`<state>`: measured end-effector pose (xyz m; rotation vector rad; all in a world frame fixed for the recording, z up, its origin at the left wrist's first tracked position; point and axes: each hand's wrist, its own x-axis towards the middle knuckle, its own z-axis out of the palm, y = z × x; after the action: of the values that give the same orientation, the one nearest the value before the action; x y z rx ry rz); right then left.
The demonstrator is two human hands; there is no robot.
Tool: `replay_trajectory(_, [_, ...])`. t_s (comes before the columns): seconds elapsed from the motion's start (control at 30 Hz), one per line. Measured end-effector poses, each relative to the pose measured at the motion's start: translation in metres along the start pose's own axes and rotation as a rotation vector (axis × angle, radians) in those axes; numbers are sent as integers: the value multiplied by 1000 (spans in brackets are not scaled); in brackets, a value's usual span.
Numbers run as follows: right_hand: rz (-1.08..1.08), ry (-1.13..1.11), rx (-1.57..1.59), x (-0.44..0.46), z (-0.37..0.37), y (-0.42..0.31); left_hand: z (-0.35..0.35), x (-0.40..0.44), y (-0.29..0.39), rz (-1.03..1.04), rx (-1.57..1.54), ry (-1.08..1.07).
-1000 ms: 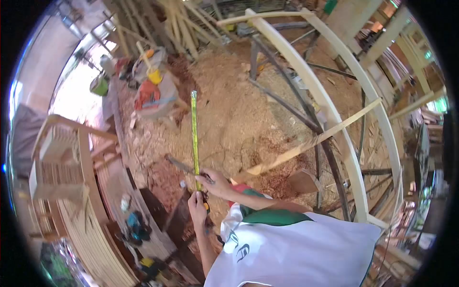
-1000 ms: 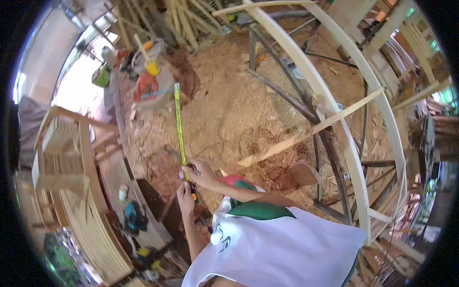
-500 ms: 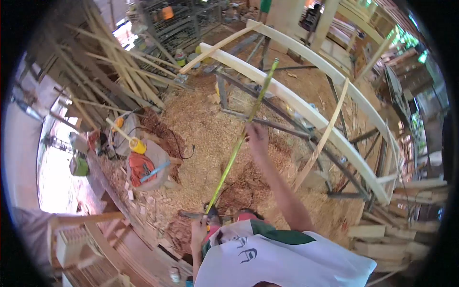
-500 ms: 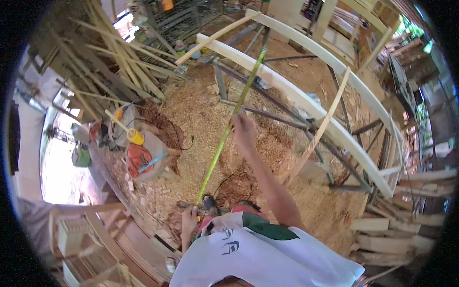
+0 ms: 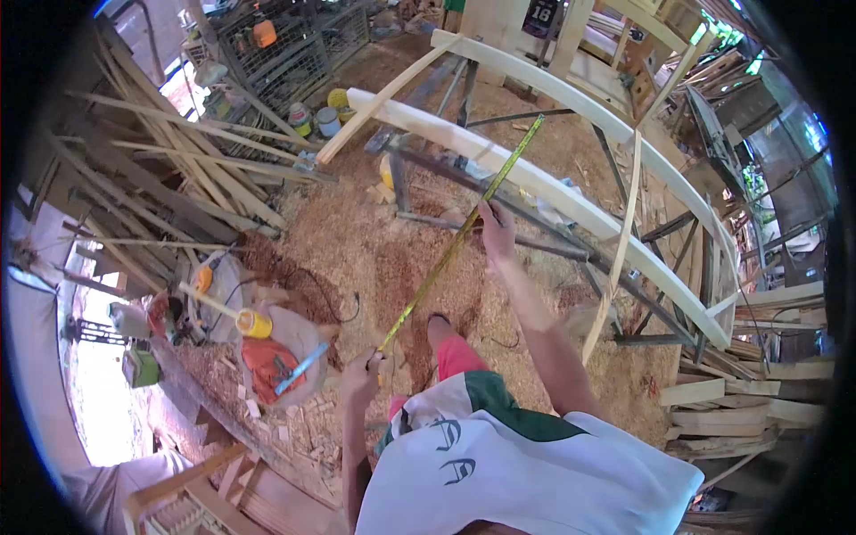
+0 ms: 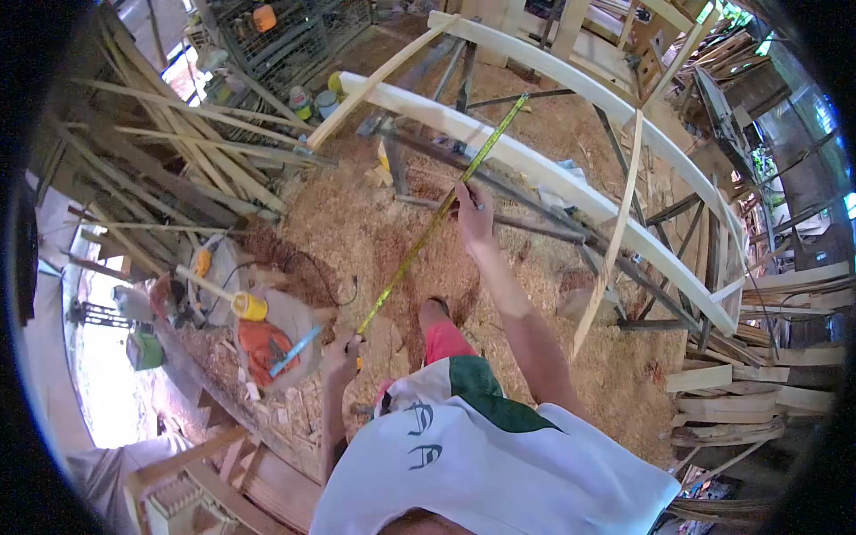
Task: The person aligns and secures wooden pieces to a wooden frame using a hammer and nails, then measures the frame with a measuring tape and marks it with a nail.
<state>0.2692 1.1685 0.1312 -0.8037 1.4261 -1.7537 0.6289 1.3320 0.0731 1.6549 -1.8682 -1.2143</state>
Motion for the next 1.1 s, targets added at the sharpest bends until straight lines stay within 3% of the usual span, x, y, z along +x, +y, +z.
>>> replay_trajectory(0.07, [85,24,4,75,10,12,-25,47,11,-96,149,49])
replay_trajectory(0.13, [87,57,8,175,23,38,-40,97,2,104,196,329])
replay_trajectory(0.2, [91,89,15,276,41,58,-58,150,-8,75,42,412])
replay_trajectory(0.27, [37,47,170,380,78,83,-80,216,-9,-94,135,340])
replay_trajectory(0.3, [58,-31,137,428,88,93,-91,252,10,-84,145,324])
replay_trajectory(0.37, [-40,102,36,528,112,159,-84,342,53,-176,112,459])
replay_trajectory(0.43, [85,189,35,587,125,203,-74,384,35,-32,380,567])
replay_trajectory(0.5, [129,180,114,689,174,181,-78,465,69,-74,304,498])
replay_trajectory(0.53, [134,149,98,713,179,188,-79,485,77,-236,261,431])
replay_trajectory(0.57, [148,131,81,726,180,199,-79,498,87,-262,276,408])
replay_trajectory(0.63, [164,180,35,775,189,219,-73,541,110,-212,351,504])
replay_trajectory(0.83, [120,271,-4,850,193,262,-65,609,118,-245,371,478])
replay_trajectory(0.9, [93,299,-9,863,191,271,-66,617,112,-287,329,462])
replay_trajectory(0.97, [197,245,93,856,196,262,-65,621,117,-344,290,448])
replay_trajectory(1.03, [184,254,96,861,198,270,-70,631,135,-297,352,484])
replay_trajectory(1.1, [168,273,98,868,193,282,-74,633,132,-445,237,398])
